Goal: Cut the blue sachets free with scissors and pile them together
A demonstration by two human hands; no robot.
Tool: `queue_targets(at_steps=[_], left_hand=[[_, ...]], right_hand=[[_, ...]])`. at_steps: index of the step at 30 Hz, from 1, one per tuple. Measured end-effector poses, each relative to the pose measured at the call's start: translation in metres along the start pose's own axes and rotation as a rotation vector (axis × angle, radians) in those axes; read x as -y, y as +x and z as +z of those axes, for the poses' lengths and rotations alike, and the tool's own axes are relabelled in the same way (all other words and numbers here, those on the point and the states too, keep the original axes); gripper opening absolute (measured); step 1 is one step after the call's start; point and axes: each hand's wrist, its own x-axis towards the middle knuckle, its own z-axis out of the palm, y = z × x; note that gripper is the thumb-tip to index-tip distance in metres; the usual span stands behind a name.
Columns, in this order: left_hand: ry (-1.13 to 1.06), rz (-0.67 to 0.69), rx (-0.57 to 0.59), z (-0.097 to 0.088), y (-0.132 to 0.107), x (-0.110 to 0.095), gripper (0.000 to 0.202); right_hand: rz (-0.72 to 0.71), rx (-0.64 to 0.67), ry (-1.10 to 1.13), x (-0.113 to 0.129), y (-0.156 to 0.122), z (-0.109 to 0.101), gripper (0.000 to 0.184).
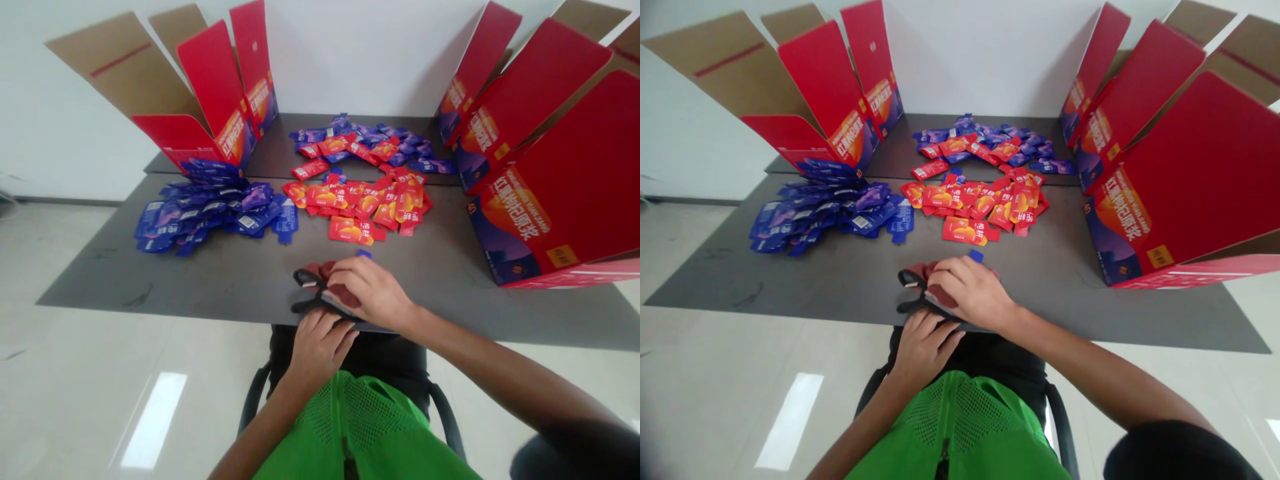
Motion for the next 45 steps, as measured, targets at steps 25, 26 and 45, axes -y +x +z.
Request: queue_targets(at_steps=[25,26,45], left_hand=[[-0.059,0.043,-0.021,-0.002,0.002,0.0,0.03],[-0.056,0.048,-0.024,-0.003,0.002,0.0,0.03],[0.127,0.21,0.027,-0.018,0.015,-0.006,0.029]], right_hand=[[0.033,-0.046,-0.128,-0.047,-0.004,0.01,0.014],[0.032,-0.049,-0.172,-0.06,-0.002,0.003,0.014],[0.544,-0.664,-0.285,-0.034,-0.122,-0.069,0.021]])
